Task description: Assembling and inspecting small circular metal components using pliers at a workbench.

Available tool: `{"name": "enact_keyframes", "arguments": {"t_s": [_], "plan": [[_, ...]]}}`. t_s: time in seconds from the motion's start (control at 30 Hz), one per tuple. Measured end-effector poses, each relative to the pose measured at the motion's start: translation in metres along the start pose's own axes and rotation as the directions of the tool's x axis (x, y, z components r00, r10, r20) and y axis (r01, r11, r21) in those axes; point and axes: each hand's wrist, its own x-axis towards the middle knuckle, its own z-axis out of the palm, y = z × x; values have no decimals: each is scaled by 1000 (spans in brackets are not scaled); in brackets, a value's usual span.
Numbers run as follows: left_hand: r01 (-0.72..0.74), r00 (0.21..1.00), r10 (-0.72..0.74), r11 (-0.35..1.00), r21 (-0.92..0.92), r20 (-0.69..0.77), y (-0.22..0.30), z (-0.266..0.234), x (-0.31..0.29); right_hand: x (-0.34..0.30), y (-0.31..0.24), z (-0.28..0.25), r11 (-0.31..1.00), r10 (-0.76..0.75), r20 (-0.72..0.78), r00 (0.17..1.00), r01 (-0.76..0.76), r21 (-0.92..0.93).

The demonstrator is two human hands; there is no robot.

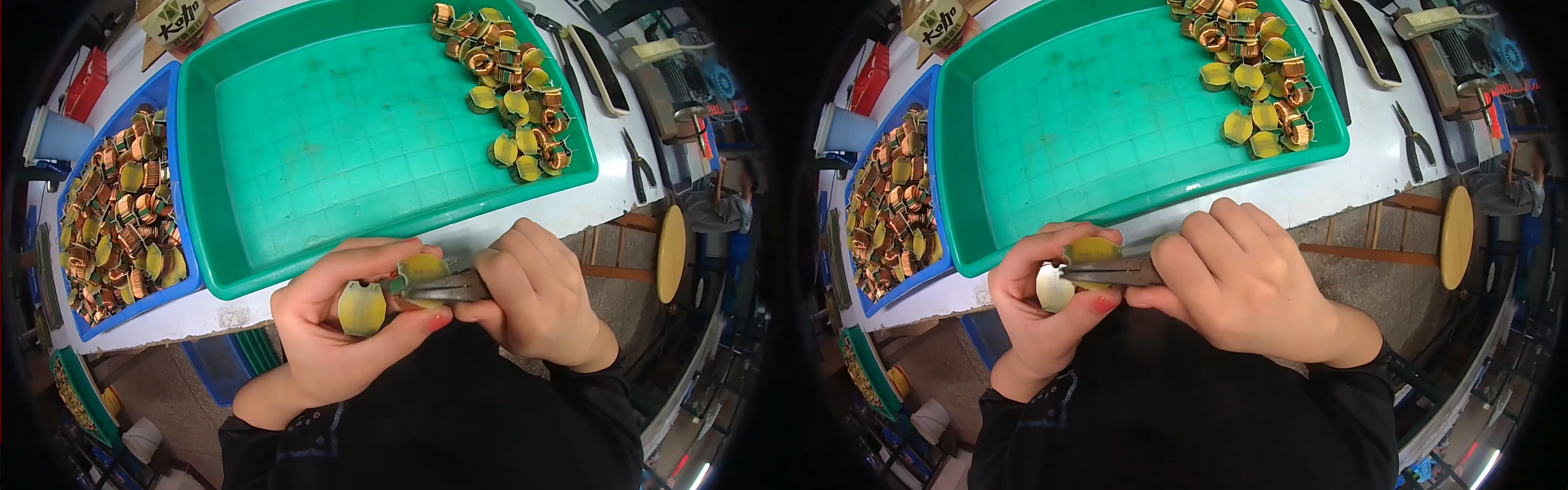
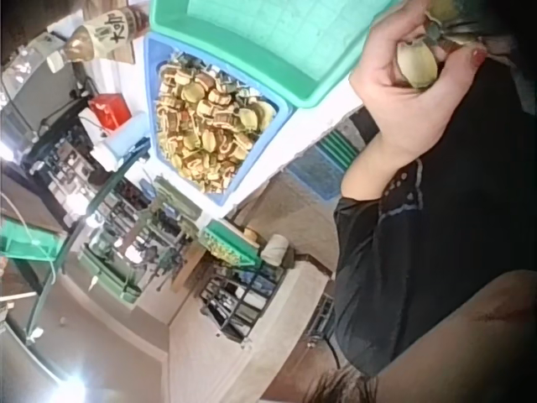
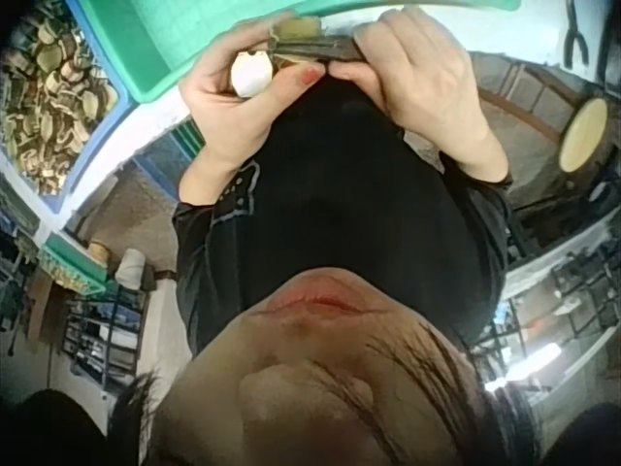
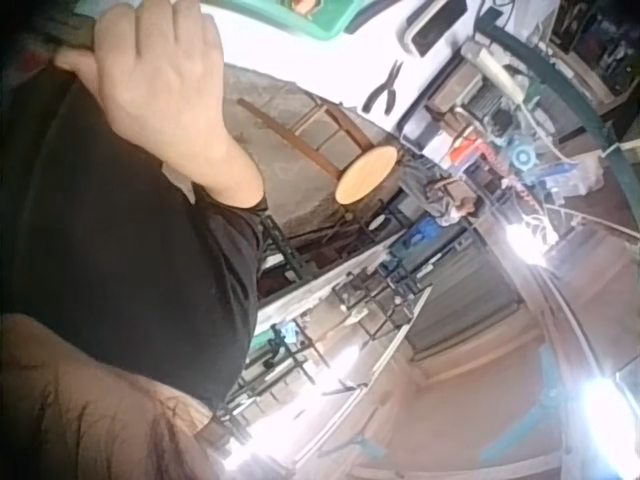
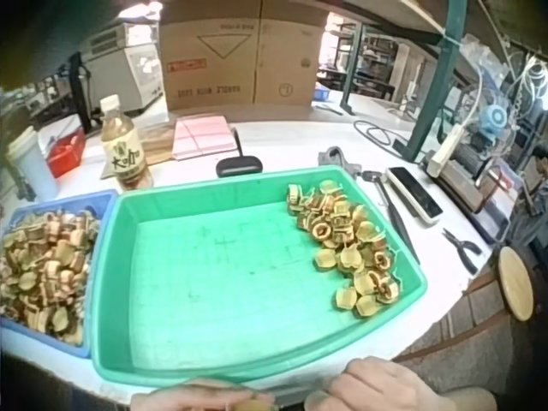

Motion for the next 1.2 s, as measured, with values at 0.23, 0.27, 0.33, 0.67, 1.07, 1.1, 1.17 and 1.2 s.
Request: {"name": "enact_keyframes", "arguments": {"t_s": [0.23, 0.27, 0.33, 0.67, 1.07, 1.1, 1.17, 1.2], "plan": [[197, 978, -201, 785, -587, 58, 8, 0, -1, 0, 5, -16, 925, 179, 28, 984, -177, 337], [228, 971, -220, 721, -655, 95, 8, 0, -1, 1, 6, -17, 935, 175, 56, 983, -184, 303], [289, 953, -247, 571, -768, 175, 9, 0, -2, 2, 8, -17, 953, 171, 114, 979, -193, 234], [439, 895, -297, 455, -775, 332, 9, -2, 1, 2, 11, -16, 956, 120, 198, 973, -167, 242], [533, 839, -373, 413, -739, 396, 10, -4, 0, 2, 9, -10, 950, 89, 172, 981, -136, 282], [536, 837, -374, 410, -738, 400, 10, -4, 0, 2, 9, -10, 953, 83, 163, 983, -126, 277], [541, 833, -375, 403, -738, 406, 11, -5, -1, 1, 9, -9, 958, 69, 146, 987, -106, 266], [541, 834, -374, 403, -738, 406, 11, -5, -1, 1, 9, -9, 958, 68, 146, 987, -106, 266]]}}
